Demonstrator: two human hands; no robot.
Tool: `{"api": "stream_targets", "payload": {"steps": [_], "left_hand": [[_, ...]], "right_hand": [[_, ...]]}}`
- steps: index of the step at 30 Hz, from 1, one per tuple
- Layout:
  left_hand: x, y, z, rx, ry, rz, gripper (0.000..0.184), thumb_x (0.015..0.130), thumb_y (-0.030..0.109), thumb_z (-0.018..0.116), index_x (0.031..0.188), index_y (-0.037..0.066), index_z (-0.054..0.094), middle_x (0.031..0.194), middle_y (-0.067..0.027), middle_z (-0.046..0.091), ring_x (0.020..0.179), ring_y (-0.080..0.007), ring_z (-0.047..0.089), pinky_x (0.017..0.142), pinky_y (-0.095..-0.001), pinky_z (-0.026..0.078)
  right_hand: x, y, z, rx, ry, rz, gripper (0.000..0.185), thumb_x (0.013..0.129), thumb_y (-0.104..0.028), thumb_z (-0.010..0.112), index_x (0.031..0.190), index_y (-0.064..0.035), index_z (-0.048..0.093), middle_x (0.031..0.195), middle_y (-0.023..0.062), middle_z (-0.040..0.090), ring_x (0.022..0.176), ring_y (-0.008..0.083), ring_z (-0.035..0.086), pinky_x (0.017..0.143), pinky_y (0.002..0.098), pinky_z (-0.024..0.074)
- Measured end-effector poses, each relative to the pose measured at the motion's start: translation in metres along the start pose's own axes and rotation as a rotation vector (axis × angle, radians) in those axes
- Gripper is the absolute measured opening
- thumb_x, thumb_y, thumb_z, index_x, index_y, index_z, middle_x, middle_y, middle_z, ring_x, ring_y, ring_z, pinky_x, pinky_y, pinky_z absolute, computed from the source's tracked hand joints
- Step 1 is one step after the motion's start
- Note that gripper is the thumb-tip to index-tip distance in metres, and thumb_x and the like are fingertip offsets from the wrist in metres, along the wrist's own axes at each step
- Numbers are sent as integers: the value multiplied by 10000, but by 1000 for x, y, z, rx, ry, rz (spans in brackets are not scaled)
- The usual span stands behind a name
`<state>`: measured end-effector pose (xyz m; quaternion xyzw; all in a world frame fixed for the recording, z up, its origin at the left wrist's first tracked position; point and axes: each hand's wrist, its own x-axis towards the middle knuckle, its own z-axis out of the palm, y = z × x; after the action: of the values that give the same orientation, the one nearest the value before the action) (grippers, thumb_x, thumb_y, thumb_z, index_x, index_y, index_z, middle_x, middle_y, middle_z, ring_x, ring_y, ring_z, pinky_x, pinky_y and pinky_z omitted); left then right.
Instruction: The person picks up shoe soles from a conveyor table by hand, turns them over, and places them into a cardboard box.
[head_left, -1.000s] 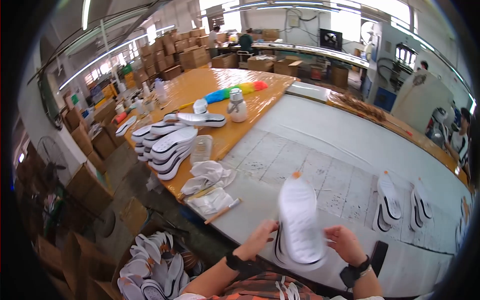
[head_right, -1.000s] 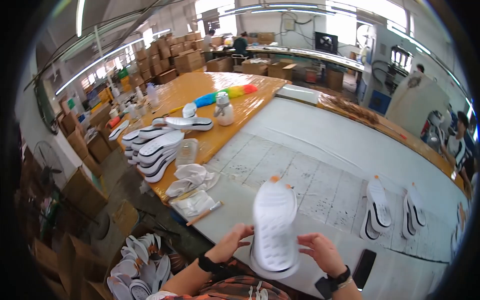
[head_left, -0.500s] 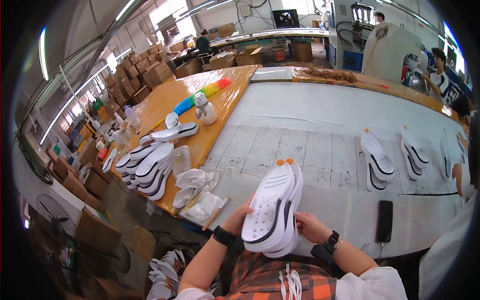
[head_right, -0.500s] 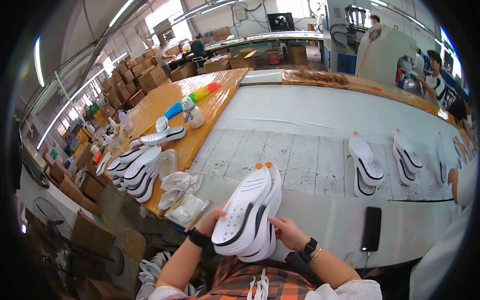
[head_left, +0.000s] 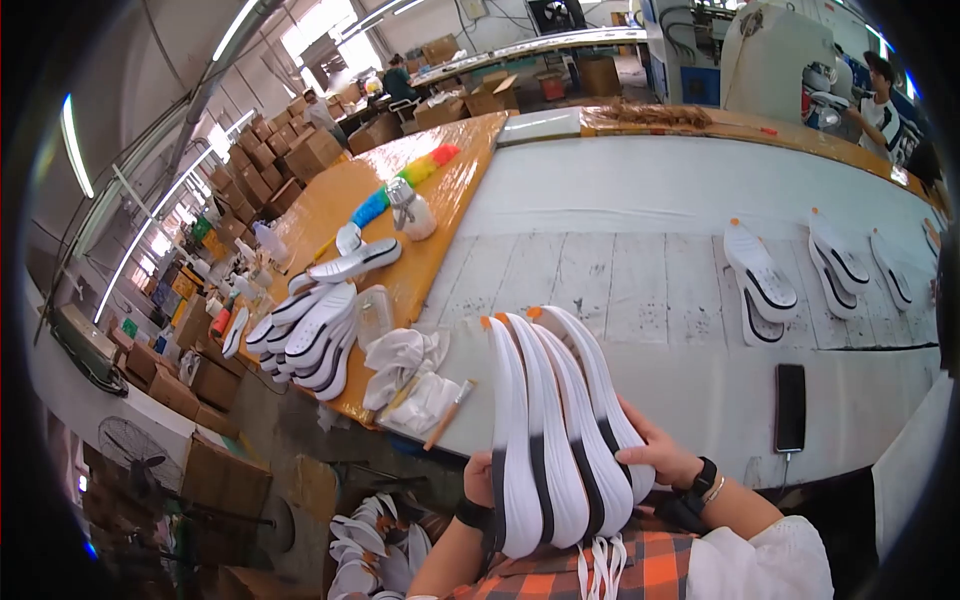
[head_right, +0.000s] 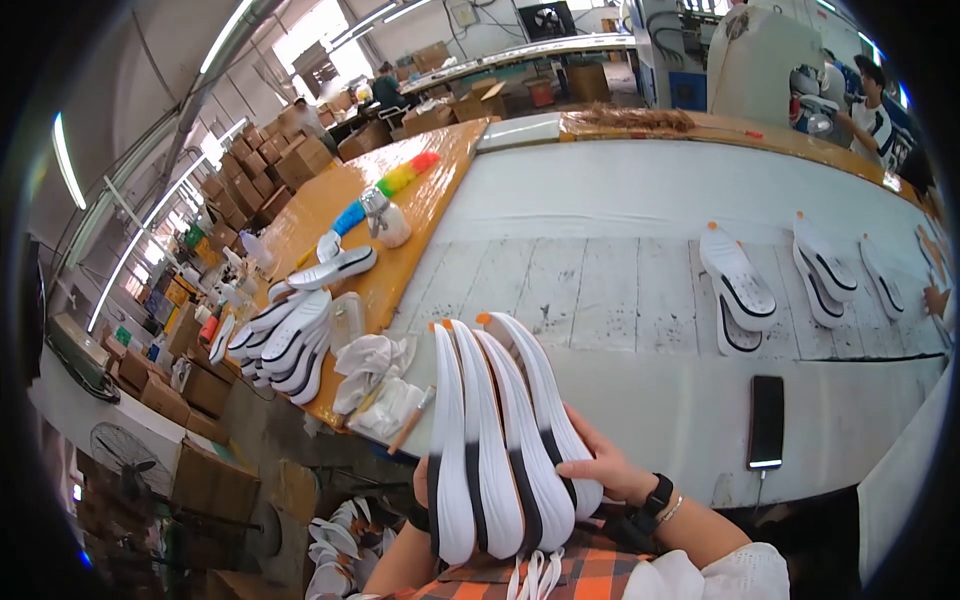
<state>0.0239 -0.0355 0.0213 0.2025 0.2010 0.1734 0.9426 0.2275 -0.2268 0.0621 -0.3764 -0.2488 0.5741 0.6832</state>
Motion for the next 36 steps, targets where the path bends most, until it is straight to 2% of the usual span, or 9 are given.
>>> {"api": "stream_targets", "payload": {"steps": [5, 11, 18, 20, 24, 27, 30, 32, 36], "left_hand": [[-4, -6, 26, 102, -58, 138, 385, 804, 132, 420, 1121, -67, 511, 1059, -161, 592, 974, -249, 581, 881, -345, 455], [1, -3, 4, 886, -68, 307, 358, 887, 152, 406, 1175, -51, 468, 1110, -138, 567, 1005, -228, 558, 897, -344, 439], [8, 1, -8, 668, -156, 228, 334, 882, 115, 441, 1173, -45, 477, 1098, -136, 574, 995, -227, 566, 850, -337, 472], [16, 6, -10, 240, -290, -24, 377, 864, 108, 483, 1215, -23, 442, 1121, -129, 558, 1005, -223, 563, 854, -337, 475], [25, -1, -11, 136, -79, -177, 542, 819, 123, 578, 1299, 30, 346, 1173, -112, 516, 1016, -216, 558, 868, -337, 473], [24, -8, -1, 195, -173, -129, 589, 804, 156, 614, 1300, 35, 320, 1146, -116, 520, 992, -218, 572, 837, -344, 494], [25, -13, 10, 89, -229, -129, 526, 811, 132, 596, 1268, 32, 356, 1105, -125, 543, 963, -227, 587, 825, -347, 502], [22, -12, 26, 87, -167, -98, 519, 814, 139, 593, 1267, 35, 361, 1098, -125, 549, 960, -229, 589, 825, -351, 503], [28, -15, 36, 24, -227, -72, 523, 848, 31, 521, 1322, 94, 308, 1174, -105, 519, 1002, -237, 576, 836, -370, 502]], "right_hand": [[2, -11, -1, -2, 29, 5, 850, 759, -106, 638, 1419, -75, 103, 1404, 121, 257, 1254, 210, 313, 1025, 339, 270], [4, -25, 6, -46, 19, 1, 822, 776, -110, 619, 1420, -82, 108, 1391, 122, 279, 1245, 205, 325, 1018, 331, 281], [12, -19, -1, -101, 52, -1, 780, 800, -130, 602, 1415, -65, 127, 1379, 132, 305, 1220, 196, 360, 1008, 314, 295], [17, -16, -11, -103, 58, 10, 770, 805, -142, 601, 1411, -52, 134, 1370, 134, 322, 1210, 194, 373, 1002, 306, 305], [27, -1, -28, -270, -11, -16, 641, 832, -190, 579, 1365, -13, 269, 1348, 160, 357, 1207, 206, 385, 995, 316, 325], [18, 1, -22, -1208, 223, -383, 529, 834, -218, 576, 1266, 34, 403, 1232, 216, 461, 1137, 271, 455, 953, 340, 362], [6, -34, 11, -1208, 110, -449, 506, 815, -261, 596, 1173, 72, 464, 1080, 260, 524, 1021, 344, 509, 889, 380, 392], [-4, -45, 30, -1155, 138, -254, 685, 764, -353, 636, 1216, 99, 388, 1057, 287, 520, 988, 386, 515, 879, 397, 390], [3, -28, 15, -1078, 116, -275, 754, 742, -216, 661, 1309, 83, 265, 1200, 217, 476, 1091, 287, 494, 947, 346, 362]]}}
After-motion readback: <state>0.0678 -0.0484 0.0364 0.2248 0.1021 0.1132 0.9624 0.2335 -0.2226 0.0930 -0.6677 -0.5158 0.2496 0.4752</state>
